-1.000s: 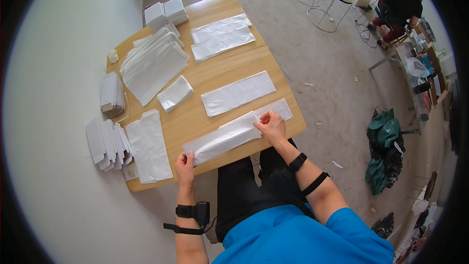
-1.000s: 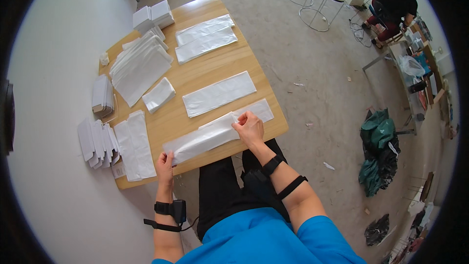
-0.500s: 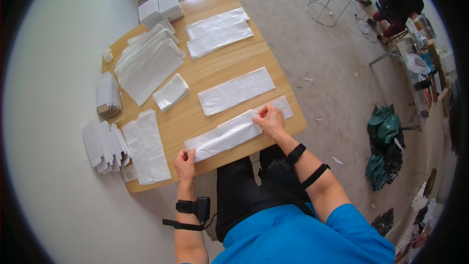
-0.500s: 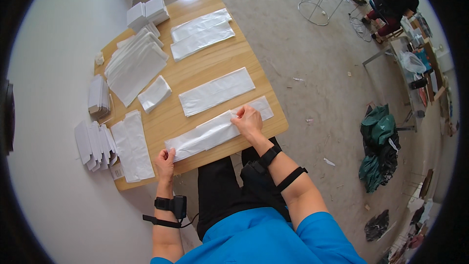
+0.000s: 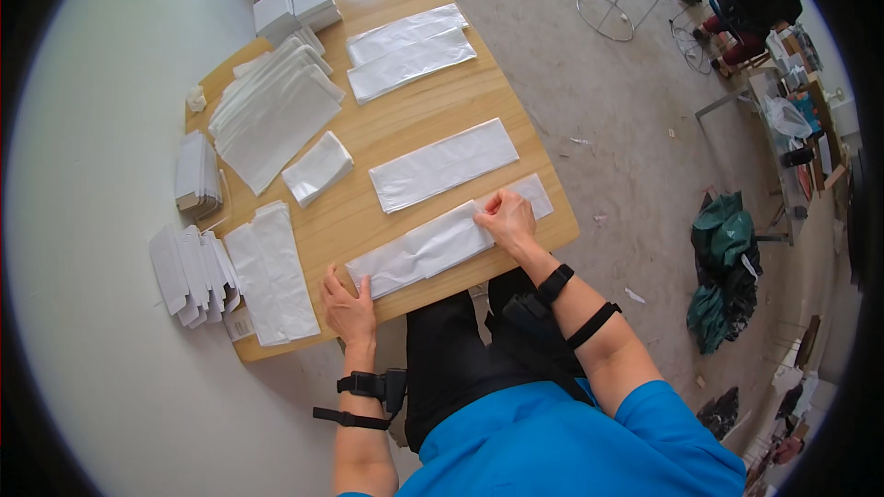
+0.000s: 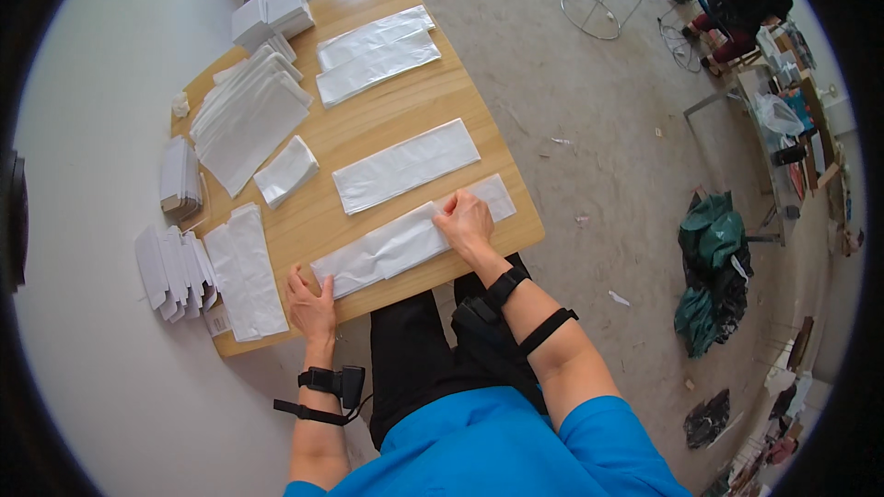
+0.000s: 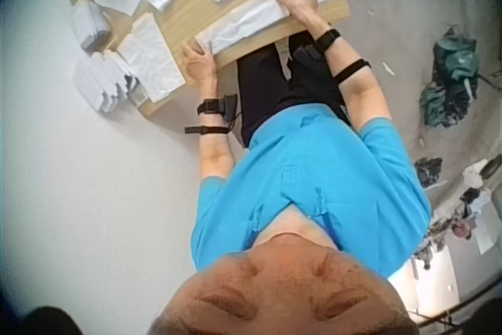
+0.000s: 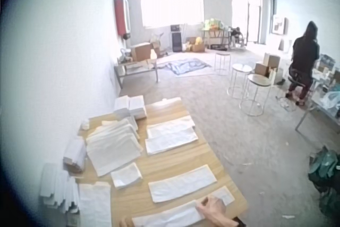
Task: The recorder is folding and preparing white paper or plastic packaging materials on a table.
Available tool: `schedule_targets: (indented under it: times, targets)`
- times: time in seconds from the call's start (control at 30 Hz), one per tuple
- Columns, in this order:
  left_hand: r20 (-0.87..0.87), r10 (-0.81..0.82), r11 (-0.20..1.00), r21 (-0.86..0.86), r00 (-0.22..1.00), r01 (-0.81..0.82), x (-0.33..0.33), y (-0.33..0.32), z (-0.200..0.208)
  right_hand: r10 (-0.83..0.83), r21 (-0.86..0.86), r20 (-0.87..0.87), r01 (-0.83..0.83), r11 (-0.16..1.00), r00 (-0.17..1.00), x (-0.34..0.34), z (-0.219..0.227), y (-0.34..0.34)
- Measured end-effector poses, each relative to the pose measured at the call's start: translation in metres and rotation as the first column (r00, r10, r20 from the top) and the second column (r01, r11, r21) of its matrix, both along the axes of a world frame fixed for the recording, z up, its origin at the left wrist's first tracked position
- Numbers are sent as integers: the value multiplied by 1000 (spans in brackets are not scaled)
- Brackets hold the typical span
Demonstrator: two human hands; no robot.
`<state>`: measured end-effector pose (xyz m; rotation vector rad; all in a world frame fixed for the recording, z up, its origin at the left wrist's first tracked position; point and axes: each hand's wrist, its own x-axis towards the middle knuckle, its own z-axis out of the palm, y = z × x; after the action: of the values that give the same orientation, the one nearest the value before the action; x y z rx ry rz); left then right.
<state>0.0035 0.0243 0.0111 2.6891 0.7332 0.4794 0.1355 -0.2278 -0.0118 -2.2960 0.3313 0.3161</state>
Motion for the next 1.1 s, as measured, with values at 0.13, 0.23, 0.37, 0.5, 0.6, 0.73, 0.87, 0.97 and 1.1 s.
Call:
schedule_targets:
  times: [0.13,0.23,0.37,0.5,0.6,0.73,0.87,0.97,1.1]
  targets:
    - [131,-386,888,-216,913,406,22,-35,16,5,-21,37,-4,1000,999,-2,-3,0]
    - [190,-490,665,-549,851,506,51,-95,30,8,-18,62,-7,1000,998,0,-5,-1]
    - [180,-515,591,-633,838,500,69,-116,-12,32,-15,67,-31,999,997,1,-9,1]
    - [141,-547,537,-698,825,475,73,-110,-32,-7,87,91,-1,996,996,-5,-3,-8]
    - [111,-559,488,-757,822,434,75,-106,-30,5,155,109,-22,988,994,-23,2,-24]
    - [79,-572,462,-791,816,400,74,-103,-27,20,272,160,-64,960,987,-54,6,-27]
    - [102,-612,464,-756,784,461,75,-103,-23,1,260,183,-50,964,983,-57,9,-17]
    - [116,-612,481,-731,782,484,74,-105,-21,28,224,211,-76,972,977,-56,17,-11]
    - [93,-607,494,-734,789,467,73,-106,-22,26,303,237,-99,948,971,-57,18,-8]
